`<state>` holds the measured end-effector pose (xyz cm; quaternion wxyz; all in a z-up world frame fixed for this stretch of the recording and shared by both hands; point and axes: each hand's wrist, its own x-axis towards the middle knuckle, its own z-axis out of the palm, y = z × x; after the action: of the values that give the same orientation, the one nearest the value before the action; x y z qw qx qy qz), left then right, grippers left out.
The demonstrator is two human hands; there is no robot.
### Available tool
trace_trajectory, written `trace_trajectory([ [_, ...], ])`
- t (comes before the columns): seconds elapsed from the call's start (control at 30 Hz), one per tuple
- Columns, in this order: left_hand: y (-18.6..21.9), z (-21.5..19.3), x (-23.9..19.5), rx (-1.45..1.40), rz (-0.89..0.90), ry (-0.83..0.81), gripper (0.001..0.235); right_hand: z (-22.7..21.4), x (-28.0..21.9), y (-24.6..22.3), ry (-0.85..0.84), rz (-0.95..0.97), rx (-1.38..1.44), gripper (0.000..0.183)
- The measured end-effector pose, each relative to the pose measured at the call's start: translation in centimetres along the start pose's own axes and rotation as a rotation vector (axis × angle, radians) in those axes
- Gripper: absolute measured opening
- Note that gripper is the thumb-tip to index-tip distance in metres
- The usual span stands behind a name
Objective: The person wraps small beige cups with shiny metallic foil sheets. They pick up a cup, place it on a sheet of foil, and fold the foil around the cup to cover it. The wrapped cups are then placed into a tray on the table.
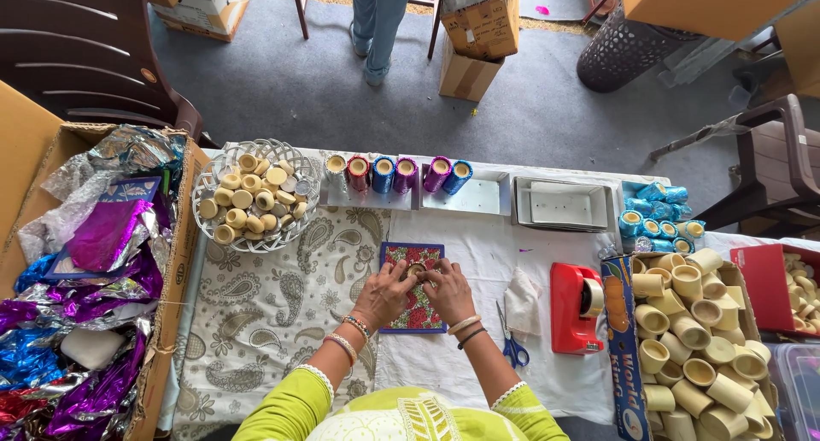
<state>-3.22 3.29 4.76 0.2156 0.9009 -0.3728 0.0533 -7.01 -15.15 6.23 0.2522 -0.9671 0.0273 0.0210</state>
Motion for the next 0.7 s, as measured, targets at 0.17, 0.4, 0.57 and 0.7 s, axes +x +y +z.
trace_trajectory([
  [0.17, -0.5, -2.1, -0.4, -0.343, -0.247, -0.043, 0.039, 2.9, 0.2, 5.4, 0.049, 0.087, 0.54, 0.034],
  [0.4, -2.7, 1.5, -4.3, -0.41, -0.436, 0.048, 0.04, 3.9, -0.5, 3.6, -0.049, 0.126, 0.639, 0.07],
  [0.57, -4.3, 5.0, -7.5, -0.238, -0.27, -0.03, 0.052, 5.3, 0.4, 1.8, 0.061, 0.008, 0.581, 0.077],
  [0.7, -6.1, 7.8, -10.1, -0.015, -0.091, -0.187, 0.079, 5.9, 0.9, 2.3, 0.158, -0.057, 0.499, 0.066],
])
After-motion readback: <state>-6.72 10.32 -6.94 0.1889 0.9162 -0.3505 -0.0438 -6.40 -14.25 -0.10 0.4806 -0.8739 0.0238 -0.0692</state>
